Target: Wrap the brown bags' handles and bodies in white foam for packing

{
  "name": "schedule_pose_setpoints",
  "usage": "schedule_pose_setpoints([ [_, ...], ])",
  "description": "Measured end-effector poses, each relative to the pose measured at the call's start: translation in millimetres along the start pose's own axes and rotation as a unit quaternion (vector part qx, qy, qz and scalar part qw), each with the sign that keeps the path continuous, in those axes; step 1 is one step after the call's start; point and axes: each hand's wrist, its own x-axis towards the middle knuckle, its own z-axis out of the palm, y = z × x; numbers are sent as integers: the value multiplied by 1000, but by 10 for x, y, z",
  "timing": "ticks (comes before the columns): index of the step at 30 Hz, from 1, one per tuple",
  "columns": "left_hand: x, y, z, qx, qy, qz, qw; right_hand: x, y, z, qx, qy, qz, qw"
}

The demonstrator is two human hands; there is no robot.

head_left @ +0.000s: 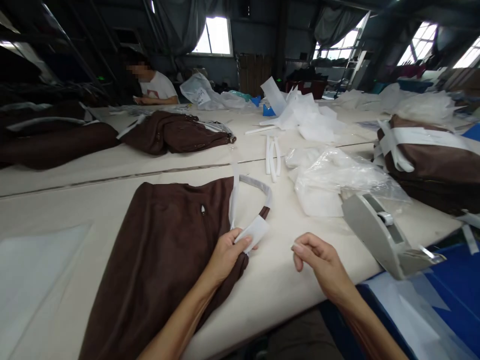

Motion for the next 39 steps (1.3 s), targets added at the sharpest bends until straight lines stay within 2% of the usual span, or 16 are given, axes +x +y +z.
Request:
schedule_pose_setpoints([
  [2,-10,-9,-4,4,-7,8,1000,217,45,279,40,-34,-3,999],
  [4,-14,-18,-8,5,-18,14,1000,352,95,456,67,-48,-2,997],
  [8,-17,-47,-16,4,-21,25,999,464,218,617,89,-44,23,995],
  [16,-59,-30,-28,-25,-13,1,1000,568,403,698,118,-44,72,989],
  [21,-74,-26,-34,-78,-19,-24,996,582,359,664,176,-93,87,976],
  [25,-70,-69,-45,-107,-18,-37,993,579,319,657,186,-99,96,973],
  [32,-61,-64,-38,-106,-16,-22,994,585,364,728,178,-91,48,979],
  [39,-59,-58,-12,-124,-23,0,992,597,424,848,214,-45,36,975],
])
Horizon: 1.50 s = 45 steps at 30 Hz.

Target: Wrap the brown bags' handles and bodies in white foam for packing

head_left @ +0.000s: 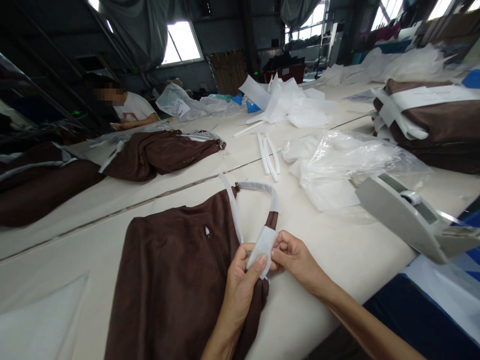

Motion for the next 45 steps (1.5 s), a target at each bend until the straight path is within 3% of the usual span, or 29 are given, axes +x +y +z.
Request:
schedule_pose_setpoints([
  [3,-3,-26,-11,9,11,-10,1000,-8,-16,49,-8,34,-9,999],
  [9,-31,2,41,16,33,-10,999,-105,-104,85,110,-33,20,993],
  [12,-28,4,82,44,31,-13,998,-109,-55,109,149,-4,19,989],
  [18,28,-1,80,90,35,-23,995,75,68,283,114,98,14,989],
  [22,111,34,26,79,49,-49,994,59,-23,193,31,69,-23,997],
  [25,126,63,30,78,77,-70,992,-306,-159,-111,-106,71,-46,991],
  [28,83,93,80,82,99,-58,990,-890,-298,-625,-217,239,-68,944],
  [29,65,103,101,82,100,-57,990,-1084,-344,-836,-249,313,-80,913],
  [32,29,128,150,72,95,-70,990,-1510,-490,-1509,-343,504,-125,783],
  [34,25,132,157,66,94,-73,991,-1624,-584,-1903,-387,565,-119,719],
  [35,28,129,152,66,95,-71,991,-1636,-626,-2059,-404,576,-108,702],
  [36,33,121,141,68,95,-68,991,-1629,-664,-2181,-418,572,-94,700],
  [38,46,98,108,77,91,-64,991,-1588,-727,-2323,-431,531,-71,726],
  [41,52,62,62,92,73,-62,991,-1553,-771,-2364,-433,486,-42,758],
  [43,38,47,53,98,62,-51,992,-1557,-755,-2390,-451,500,-22,739],
  [45,17,29,62,94,55,-31,994,-1539,-710,-2493,-497,507,-46,703],
])
